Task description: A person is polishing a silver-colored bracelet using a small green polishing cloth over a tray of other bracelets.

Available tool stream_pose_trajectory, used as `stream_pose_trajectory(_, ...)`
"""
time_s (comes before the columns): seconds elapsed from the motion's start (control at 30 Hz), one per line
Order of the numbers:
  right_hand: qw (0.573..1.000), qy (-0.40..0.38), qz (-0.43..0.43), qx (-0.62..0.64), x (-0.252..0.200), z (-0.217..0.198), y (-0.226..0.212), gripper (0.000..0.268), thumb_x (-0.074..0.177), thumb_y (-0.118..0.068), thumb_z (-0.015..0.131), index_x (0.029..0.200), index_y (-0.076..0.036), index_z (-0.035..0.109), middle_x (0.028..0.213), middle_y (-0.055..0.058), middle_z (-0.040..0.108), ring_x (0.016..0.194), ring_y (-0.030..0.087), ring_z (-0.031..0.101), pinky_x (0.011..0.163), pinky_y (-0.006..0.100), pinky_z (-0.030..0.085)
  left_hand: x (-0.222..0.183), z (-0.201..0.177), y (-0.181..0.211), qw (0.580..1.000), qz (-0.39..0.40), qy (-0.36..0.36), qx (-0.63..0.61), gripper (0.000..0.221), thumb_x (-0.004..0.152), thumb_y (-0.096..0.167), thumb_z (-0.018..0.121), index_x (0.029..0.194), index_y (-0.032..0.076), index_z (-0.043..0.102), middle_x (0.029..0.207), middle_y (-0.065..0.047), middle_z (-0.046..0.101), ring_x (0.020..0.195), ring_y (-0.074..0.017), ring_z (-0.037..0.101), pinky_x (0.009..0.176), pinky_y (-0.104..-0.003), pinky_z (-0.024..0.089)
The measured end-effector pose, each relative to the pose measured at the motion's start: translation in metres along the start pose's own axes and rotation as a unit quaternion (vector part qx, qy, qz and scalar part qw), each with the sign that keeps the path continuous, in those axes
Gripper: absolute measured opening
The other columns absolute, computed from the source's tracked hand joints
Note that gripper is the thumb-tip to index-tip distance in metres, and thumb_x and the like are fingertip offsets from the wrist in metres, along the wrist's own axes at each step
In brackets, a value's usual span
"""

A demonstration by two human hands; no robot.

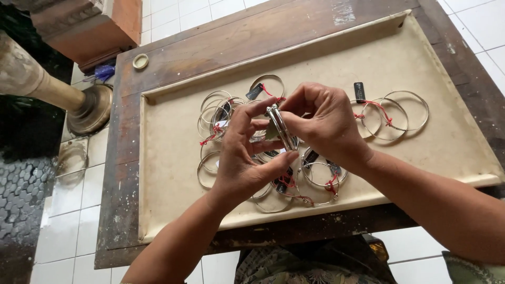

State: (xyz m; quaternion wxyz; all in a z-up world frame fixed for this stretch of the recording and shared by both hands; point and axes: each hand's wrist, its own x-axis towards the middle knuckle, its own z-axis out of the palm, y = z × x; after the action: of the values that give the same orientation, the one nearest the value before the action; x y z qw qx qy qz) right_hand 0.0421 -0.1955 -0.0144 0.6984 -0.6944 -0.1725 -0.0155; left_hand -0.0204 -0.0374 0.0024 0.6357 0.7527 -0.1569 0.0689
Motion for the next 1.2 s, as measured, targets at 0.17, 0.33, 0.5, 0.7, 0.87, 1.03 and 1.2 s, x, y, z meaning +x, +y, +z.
stream_pose_trajectory(0.17, 0.981, 0.012, -0.163, -0.103, -0.003, -0.003, -0.009, 0.006, 0.087, 0.003, 0.071, 0.090, -0.002, 0.069, 0.080, 0.007, 0.071, 0.067, 0.012, 0.065, 0.059, 0.022, 0.059, -0.002, -0.002, -0.014, 0.988, -0.071, -0.014, -0.134, 0.070, 0.083, 0.018, 0.080, 0.142, 0.004, 0.045, 0.118, -0.010, 0.065, 0.106, -0.0163, 0.066, 0.092, -0.035, 0.065)
stream_pose_trajectory(0.33, 0.933, 0.034, -0.294, -0.203, 0.000, -0.005, -0.009, 0.011, 0.084, 0.004, 0.074, 0.093, -0.003, 0.075, 0.082, 0.009, 0.071, 0.073, 0.015, 0.063, 0.058, 0.027, 0.055, -0.001, -0.005, -0.023, 0.970, -0.101, -0.014, -0.222, 0.057, 0.087, 0.022, 0.078, 0.134, 0.004, 0.053, 0.117, -0.005, 0.066, 0.102, -0.0132, 0.067, 0.086, -0.029, 0.059)
stream_pose_trajectory(0.5, 0.959, 0.008, -0.203, -0.196, 0.001, -0.003, -0.005, 0.008, 0.083, 0.005, 0.074, 0.087, -0.003, 0.072, 0.081, 0.008, 0.072, 0.064, 0.011, 0.065, 0.050, 0.021, 0.055, 0.001, -0.003, 0.001, 0.997, -0.054, 0.001, -0.051, 0.068, 0.083, 0.014, 0.078, 0.144, 0.005, 0.050, 0.127, -0.009, 0.059, 0.105, -0.0187, 0.070, 0.088, -0.032, 0.068)
stream_pose_trajectory(0.7, 0.894, 0.043, -0.365, -0.256, -0.001, -0.008, -0.009, 0.011, 0.090, 0.003, 0.077, 0.096, -0.004, 0.072, 0.083, 0.007, 0.069, 0.073, 0.020, 0.061, 0.060, 0.032, 0.052, -0.001, -0.005, -0.012, 0.987, -0.055, -0.037, -0.146, 0.058, 0.089, 0.015, 0.074, 0.142, 0.000, 0.055, 0.118, -0.004, 0.058, 0.097, -0.0084, 0.062, 0.086, -0.025, 0.059)
stream_pose_trajectory(0.87, 0.898, 0.040, -0.357, -0.255, -0.003, -0.006, -0.008, 0.011, 0.090, 0.004, 0.078, 0.096, -0.004, 0.074, 0.086, 0.009, 0.072, 0.075, 0.021, 0.061, 0.067, 0.034, 0.052, -0.005, -0.004, -0.004, 0.997, 0.002, -0.030, -0.069, 0.068, 0.085, 0.009, 0.080, 0.146, 0.002, 0.050, 0.124, -0.007, 0.052, 0.105, -0.0152, 0.066, 0.093, -0.029, 0.065)
stream_pose_trajectory(1.03, 0.963, 0.033, -0.201, -0.175, -0.005, -0.001, -0.003, 0.015, 0.089, 0.006, 0.075, 0.096, -0.007, 0.072, 0.084, 0.002, 0.070, 0.071, 0.008, 0.062, 0.061, 0.023, 0.053, -0.009, -0.003, -0.005, 0.989, 0.122, 0.008, 0.087, 0.081, 0.082, 0.008, 0.084, 0.152, 0.012, 0.043, 0.133, -0.012, 0.053, 0.116, -0.0176, 0.064, 0.098, -0.032, 0.072)
stream_pose_trajectory(1.2, 0.907, 0.053, -0.339, -0.243, -0.003, -0.006, -0.008, 0.016, 0.087, 0.009, 0.076, 0.097, -0.003, 0.074, 0.088, 0.008, 0.073, 0.077, 0.019, 0.065, 0.062, 0.030, 0.057, -0.007, -0.004, -0.003, 0.994, 0.015, -0.024, -0.107, 0.074, 0.085, 0.006, 0.080, 0.150, 0.002, 0.045, 0.133, -0.011, 0.057, 0.113, -0.0210, 0.067, 0.099, -0.035, 0.067)
